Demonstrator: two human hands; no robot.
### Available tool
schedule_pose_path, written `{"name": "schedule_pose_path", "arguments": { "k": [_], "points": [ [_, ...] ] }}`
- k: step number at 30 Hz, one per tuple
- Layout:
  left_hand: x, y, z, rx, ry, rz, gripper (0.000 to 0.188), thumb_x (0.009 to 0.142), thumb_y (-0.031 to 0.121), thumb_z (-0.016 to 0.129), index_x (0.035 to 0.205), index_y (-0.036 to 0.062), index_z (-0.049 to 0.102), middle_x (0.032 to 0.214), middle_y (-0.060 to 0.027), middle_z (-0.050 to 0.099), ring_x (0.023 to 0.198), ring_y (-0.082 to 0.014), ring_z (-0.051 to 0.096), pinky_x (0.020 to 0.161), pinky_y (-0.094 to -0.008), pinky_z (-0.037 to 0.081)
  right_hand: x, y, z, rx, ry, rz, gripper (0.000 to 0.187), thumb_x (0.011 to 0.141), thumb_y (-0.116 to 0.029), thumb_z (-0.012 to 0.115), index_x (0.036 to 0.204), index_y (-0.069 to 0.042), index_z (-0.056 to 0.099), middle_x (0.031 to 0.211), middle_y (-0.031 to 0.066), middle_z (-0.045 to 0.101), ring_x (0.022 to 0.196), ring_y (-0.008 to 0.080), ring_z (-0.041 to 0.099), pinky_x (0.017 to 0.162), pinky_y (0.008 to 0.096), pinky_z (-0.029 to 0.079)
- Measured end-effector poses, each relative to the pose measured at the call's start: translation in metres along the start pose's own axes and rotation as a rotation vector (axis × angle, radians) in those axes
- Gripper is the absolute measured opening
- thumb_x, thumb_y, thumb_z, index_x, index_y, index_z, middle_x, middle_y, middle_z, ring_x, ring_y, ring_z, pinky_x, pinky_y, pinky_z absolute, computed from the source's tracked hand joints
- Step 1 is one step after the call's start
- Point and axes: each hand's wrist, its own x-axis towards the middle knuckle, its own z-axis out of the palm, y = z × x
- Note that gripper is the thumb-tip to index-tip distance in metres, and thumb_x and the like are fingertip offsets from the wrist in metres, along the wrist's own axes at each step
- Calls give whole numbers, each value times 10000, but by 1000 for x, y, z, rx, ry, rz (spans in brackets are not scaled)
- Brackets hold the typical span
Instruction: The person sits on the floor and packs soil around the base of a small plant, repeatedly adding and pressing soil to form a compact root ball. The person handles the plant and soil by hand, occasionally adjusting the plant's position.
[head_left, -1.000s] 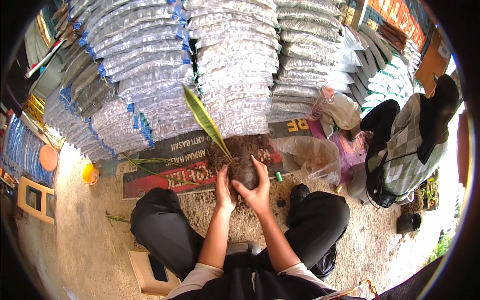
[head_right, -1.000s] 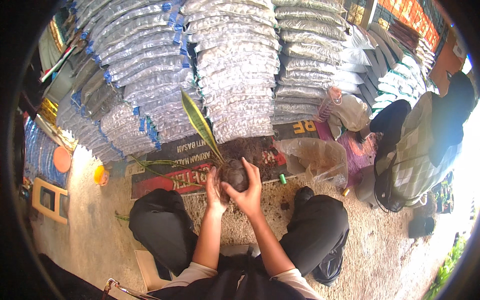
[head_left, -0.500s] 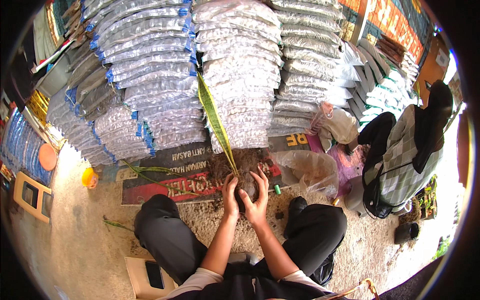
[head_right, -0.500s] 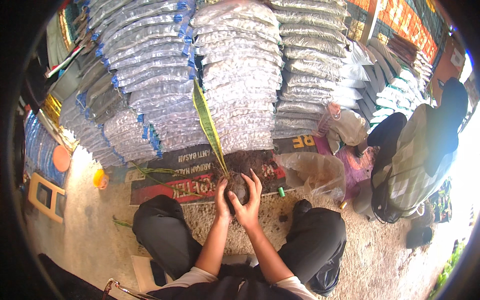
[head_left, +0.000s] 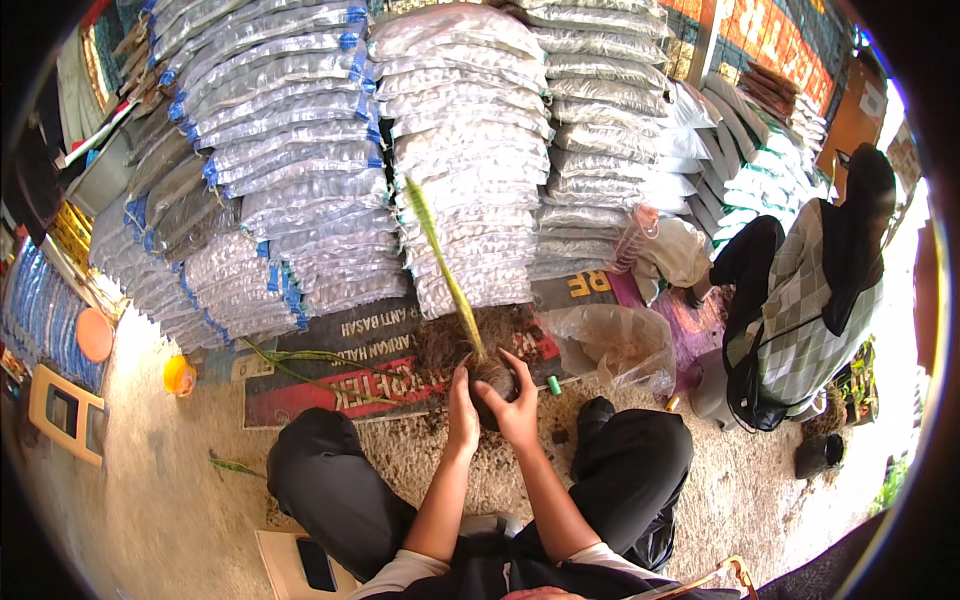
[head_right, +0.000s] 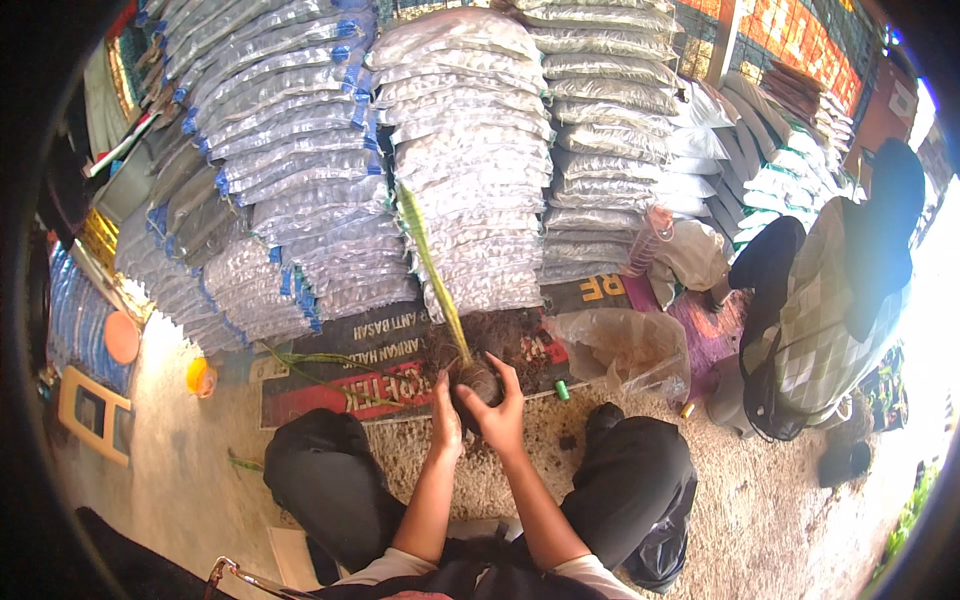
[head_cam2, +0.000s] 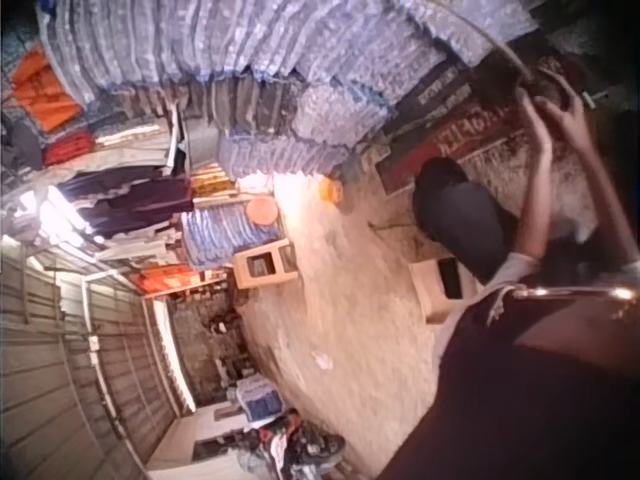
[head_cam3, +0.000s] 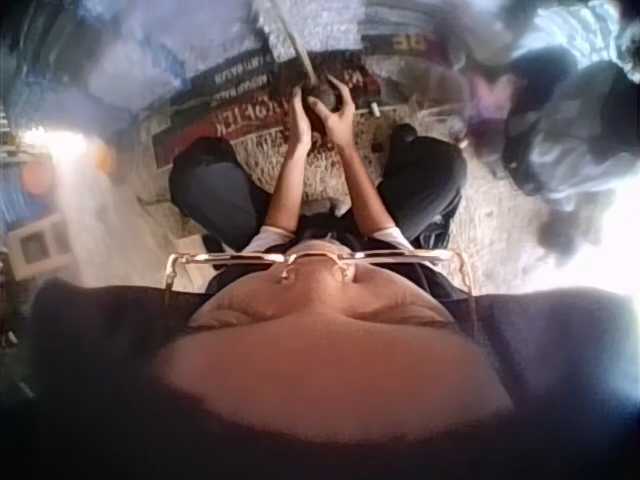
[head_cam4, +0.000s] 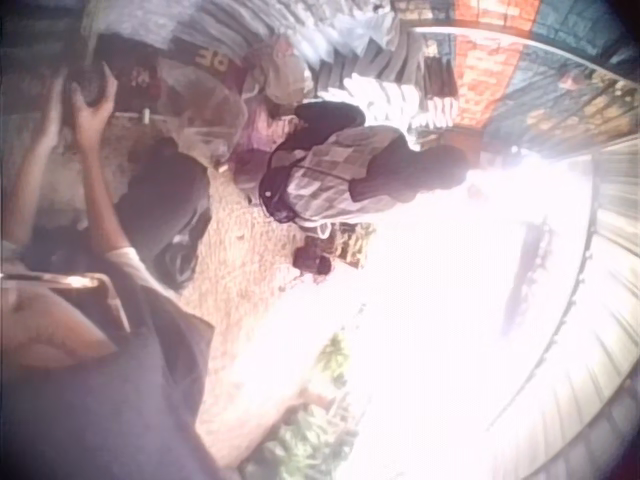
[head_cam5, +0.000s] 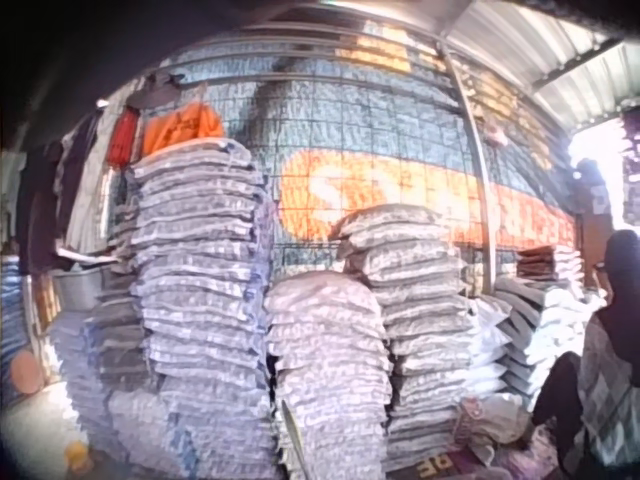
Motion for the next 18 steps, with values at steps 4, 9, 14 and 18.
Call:
{"name": "schedule_pose_path", "arguments": {
  "k": [4, 9, 14, 18],
  "points": [
    [14, -9, -6, 21, -70, 80, 504, 936, 347, 366, 1316, 17, 336, 1244, -103, 431, 1144, -189, 427, 966, -301, 329, 3, 1, -6, 311, 41, 194, 508, 717, -60, 678, 1181, 11, 483, 973, 105, 598, 878, 157, 565, 815, 284, 441],
    [16, -19, -12, -147, -105, 9, 458, 909, 322, 425, 1257, 25, 411, 1191, -96, 477, 1073, -175, 478, 916, -290, 366, -7, 11, -1, -54, 3, -67, 518, 740, -131, 650, 1204, -1, 462, 1175, 129, 481, 1081, 230, 465, 941, 344, 349],
    [16, -26, -13, -180, -104, 23, 414, 907, 321, 403, 1190, 24, 454, 1086, -77, 521, 977, -156, 516, 845, -285, 401, -9, 1, -1, -289, 37, -172, 530, 737, -192, 648, 1205, -21, 468, 1277, 172, 374, 1203, 316, 338, 998, 398, 268],
    [11, -19, -9, -171, -71, 9, 392, 908, 308, 404, 1176, 29, 465, 1059, -67, 536, 944, -151, 532, 820, -273, 416, -10, 4, -3, -299, -17, -139, 497, 753, -196, 632, 1202, -45, 482, 1292, 176, 364, 1216, 317, 337, 1003, 397, 262]
  ]
}}
